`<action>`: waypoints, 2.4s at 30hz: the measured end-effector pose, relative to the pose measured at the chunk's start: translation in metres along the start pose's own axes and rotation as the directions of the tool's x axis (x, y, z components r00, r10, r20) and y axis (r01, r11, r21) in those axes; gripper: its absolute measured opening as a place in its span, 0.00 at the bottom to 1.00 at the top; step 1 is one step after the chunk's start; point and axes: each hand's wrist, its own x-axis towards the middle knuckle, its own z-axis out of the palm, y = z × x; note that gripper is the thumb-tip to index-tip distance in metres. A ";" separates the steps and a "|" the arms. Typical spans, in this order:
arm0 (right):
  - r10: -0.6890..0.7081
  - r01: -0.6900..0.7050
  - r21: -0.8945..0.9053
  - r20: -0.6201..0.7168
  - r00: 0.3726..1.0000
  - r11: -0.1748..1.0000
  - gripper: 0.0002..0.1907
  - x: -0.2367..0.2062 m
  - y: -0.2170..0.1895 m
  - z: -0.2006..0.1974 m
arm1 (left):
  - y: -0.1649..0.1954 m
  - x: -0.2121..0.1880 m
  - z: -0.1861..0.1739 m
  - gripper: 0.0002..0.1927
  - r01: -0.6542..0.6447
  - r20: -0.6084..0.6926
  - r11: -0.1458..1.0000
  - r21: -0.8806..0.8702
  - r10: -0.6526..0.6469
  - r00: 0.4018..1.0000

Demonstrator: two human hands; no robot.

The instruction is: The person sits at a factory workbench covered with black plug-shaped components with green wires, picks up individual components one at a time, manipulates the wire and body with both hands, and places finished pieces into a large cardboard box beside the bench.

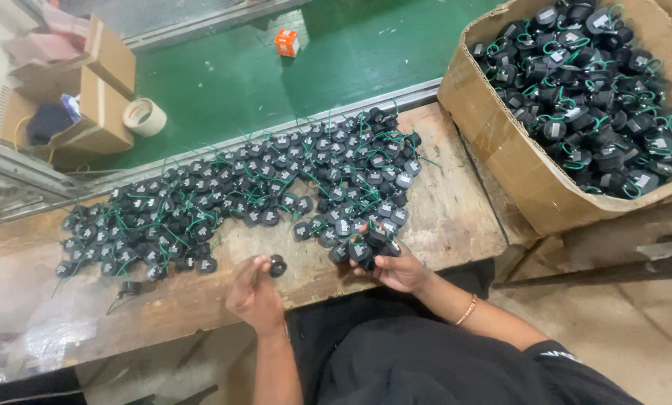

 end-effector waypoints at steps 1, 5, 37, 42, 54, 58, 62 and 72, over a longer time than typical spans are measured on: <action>-0.003 0.003 -0.012 -0.008 1.000 1.000 0.35 -0.001 0.000 0.001 | 0.012 -0.006 0.004 0.08 -0.044 0.019 0.999 -0.014 0.045 0.999; 0.026 -0.027 -0.097 -0.017 1.000 0.995 0.38 -0.004 0.003 0.000 | 0.041 -0.012 0.043 0.11 0.018 0.286 0.944 -0.330 0.082 0.955; 0.070 -0.075 0.202 0.029 0.997 0.977 0.32 -0.003 -0.004 -0.008 | -0.040 0.051 0.017 0.30 -0.096 0.165 0.717 0.691 -0.027 0.986; 0.102 -0.122 0.175 0.123 0.987 0.977 0.35 -0.003 -0.006 -0.007 | -0.048 0.045 0.022 0.26 -0.189 0.270 0.700 0.688 -0.006 0.963; 0.110 -0.097 -0.148 0.079 0.991 0.984 0.39 -0.003 -0.001 0.008 | -0.056 0.018 0.010 0.20 0.404 0.001 0.912 -0.070 -0.405 0.914; 0.088 -0.089 -0.327 -0.017 0.996 0.941 0.39 0.001 0.001 0.015 | -0.036 -0.002 0.008 0.17 0.477 0.030 0.827 -0.297 -0.491 0.870; -0.022 0.051 -0.483 0.067 0.998 0.874 0.44 0.004 0.002 0.022 | 0.024 -0.016 0.009 0.13 0.200 0.368 0.963 -0.183 -0.121 0.922; 0.034 0.034 -0.799 0.068 0.997 0.600 0.47 0.004 0.006 -0.004 | 0.095 0.006 0.080 0.14 -0.218 0.563 0.968 0.121 0.114 0.819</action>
